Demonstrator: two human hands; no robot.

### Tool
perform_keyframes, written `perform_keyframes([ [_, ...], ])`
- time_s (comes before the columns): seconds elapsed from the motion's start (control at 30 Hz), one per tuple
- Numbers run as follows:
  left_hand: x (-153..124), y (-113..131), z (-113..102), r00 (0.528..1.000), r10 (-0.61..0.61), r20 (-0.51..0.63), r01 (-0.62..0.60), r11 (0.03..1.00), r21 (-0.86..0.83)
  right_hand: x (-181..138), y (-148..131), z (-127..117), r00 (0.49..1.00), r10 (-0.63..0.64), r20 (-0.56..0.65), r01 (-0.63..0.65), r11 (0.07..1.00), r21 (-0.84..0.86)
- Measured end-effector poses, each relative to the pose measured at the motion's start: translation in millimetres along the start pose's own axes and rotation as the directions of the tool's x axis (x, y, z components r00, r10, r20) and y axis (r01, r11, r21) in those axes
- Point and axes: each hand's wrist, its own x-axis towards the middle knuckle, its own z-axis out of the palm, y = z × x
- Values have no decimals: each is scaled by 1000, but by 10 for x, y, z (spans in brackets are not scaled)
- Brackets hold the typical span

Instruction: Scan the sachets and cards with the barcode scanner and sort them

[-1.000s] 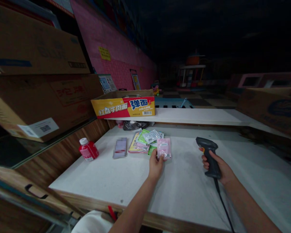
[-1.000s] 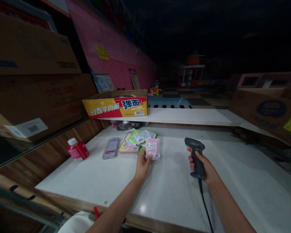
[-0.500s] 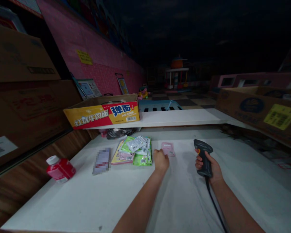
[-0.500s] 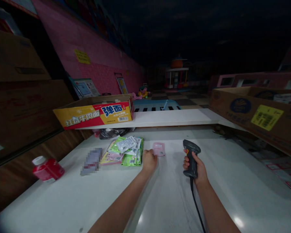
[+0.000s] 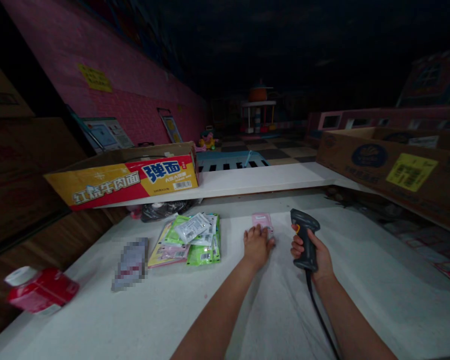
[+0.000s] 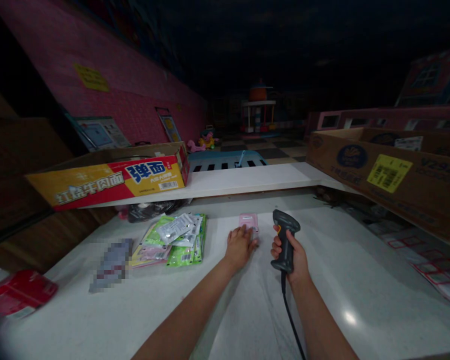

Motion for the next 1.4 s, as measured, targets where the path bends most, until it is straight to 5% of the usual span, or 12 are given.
perform_keyframes([
  [0.17,279,211,47,1000,-7,11,8,1000,-16,8,7,22,1000,-3,-19,1,998,-66],
  [0.3,221,155,24,1000,15,-13,-16,999,-40,-15,32,40,999,22,-31,-24,998,-60],
  [0.5,-155,-243,-461,987,10,-160,3,997,81,-60,78,44,997,73,-9,-73,993,-91],
  [0.73,-553,-932,-1376,875,-303,-377,411,876,252,-67,140,10,991,131,-6,-131,987,-88],
  [0.93,-734,-1229,-1520,791,-464,-398,593,741,315,-54,160,-31,989,146,10,-143,977,-156],
  [1.2,-738,-1277,-1566,777,-420,-468,561,800,213,-60,164,-45,988,156,-2,-155,980,-122],
  [1.4,-868,-1247,-1451,791,-387,-473,280,917,-282,-88,153,-38,985,171,18,-169,982,-85],
])
